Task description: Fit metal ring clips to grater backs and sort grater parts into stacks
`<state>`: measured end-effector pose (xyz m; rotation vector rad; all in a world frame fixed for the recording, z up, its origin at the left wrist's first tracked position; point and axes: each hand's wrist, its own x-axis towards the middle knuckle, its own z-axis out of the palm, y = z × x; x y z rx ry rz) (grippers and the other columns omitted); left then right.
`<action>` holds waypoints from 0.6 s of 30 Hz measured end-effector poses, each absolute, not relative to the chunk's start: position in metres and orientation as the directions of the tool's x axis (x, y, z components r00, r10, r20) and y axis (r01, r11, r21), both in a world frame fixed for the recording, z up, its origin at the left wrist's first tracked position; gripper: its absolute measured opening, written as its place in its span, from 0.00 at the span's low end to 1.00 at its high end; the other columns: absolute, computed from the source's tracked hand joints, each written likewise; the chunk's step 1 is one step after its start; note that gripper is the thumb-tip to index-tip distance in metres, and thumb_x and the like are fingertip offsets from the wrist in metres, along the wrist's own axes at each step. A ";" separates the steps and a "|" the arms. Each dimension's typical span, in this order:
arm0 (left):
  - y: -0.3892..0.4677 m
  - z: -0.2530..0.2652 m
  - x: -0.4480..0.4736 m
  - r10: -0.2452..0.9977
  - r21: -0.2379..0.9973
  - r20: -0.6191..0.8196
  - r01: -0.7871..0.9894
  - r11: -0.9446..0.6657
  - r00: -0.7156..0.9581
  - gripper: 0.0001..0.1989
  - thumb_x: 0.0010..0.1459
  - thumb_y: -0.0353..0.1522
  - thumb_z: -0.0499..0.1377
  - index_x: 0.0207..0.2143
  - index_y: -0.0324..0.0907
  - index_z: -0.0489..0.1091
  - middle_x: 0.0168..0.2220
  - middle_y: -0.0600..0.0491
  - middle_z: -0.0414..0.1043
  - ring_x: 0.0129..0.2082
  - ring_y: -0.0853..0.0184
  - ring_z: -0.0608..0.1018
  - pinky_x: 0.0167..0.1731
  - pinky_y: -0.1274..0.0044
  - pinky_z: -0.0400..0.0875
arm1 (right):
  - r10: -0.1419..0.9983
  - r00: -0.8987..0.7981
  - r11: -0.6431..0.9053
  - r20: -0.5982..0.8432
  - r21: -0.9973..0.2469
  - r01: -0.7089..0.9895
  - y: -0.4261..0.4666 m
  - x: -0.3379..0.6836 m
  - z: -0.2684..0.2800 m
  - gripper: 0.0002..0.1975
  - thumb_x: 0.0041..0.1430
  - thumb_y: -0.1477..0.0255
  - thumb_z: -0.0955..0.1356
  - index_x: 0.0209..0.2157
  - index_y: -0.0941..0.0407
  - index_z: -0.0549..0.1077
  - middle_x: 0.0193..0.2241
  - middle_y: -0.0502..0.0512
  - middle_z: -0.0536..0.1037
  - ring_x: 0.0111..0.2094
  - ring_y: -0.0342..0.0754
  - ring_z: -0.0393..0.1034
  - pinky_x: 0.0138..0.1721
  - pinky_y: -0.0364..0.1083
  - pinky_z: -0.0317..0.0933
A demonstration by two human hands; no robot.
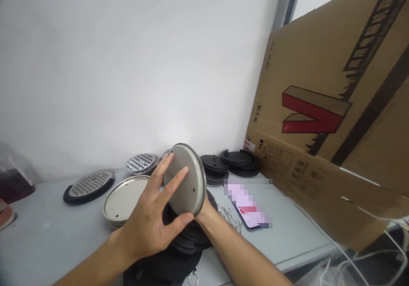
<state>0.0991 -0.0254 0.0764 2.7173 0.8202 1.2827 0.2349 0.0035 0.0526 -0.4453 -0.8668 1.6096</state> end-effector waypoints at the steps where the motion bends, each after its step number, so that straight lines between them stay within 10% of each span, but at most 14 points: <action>1: -0.026 0.074 0.097 0.480 0.248 0.706 0.452 -0.857 0.522 0.40 0.57 0.39 0.60 0.68 0.51 0.45 0.71 0.48 0.32 0.69 0.45 0.44 0.64 0.52 0.47 | 0.961 -0.219 -0.030 0.168 -0.726 -0.687 0.000 0.234 0.056 0.21 0.53 0.49 0.67 0.42 0.46 0.75 0.48 0.47 0.78 0.58 0.51 0.64 0.53 0.51 0.64; 10: -0.032 0.049 0.082 0.639 0.495 0.655 0.410 -0.766 0.403 0.41 0.60 0.44 0.57 0.69 0.47 0.41 0.71 0.47 0.32 0.69 0.47 0.43 0.65 0.55 0.47 | 0.969 -0.245 -0.144 0.019 -0.764 -0.629 -0.019 0.220 0.073 0.34 0.50 0.41 0.64 0.46 0.54 0.76 0.41 0.59 0.81 0.54 0.61 0.68 0.54 0.58 0.62; 18: -0.027 0.046 0.074 0.623 0.392 0.675 0.522 -0.757 0.395 0.41 0.57 0.45 0.61 0.68 0.50 0.47 0.71 0.48 0.32 0.69 0.44 0.41 0.64 0.52 0.47 | 0.960 -0.263 -0.093 0.093 -0.783 -0.615 -0.019 0.226 0.060 0.35 0.42 0.40 0.69 0.42 0.53 0.77 0.42 0.60 0.81 0.54 0.63 0.68 0.54 0.59 0.61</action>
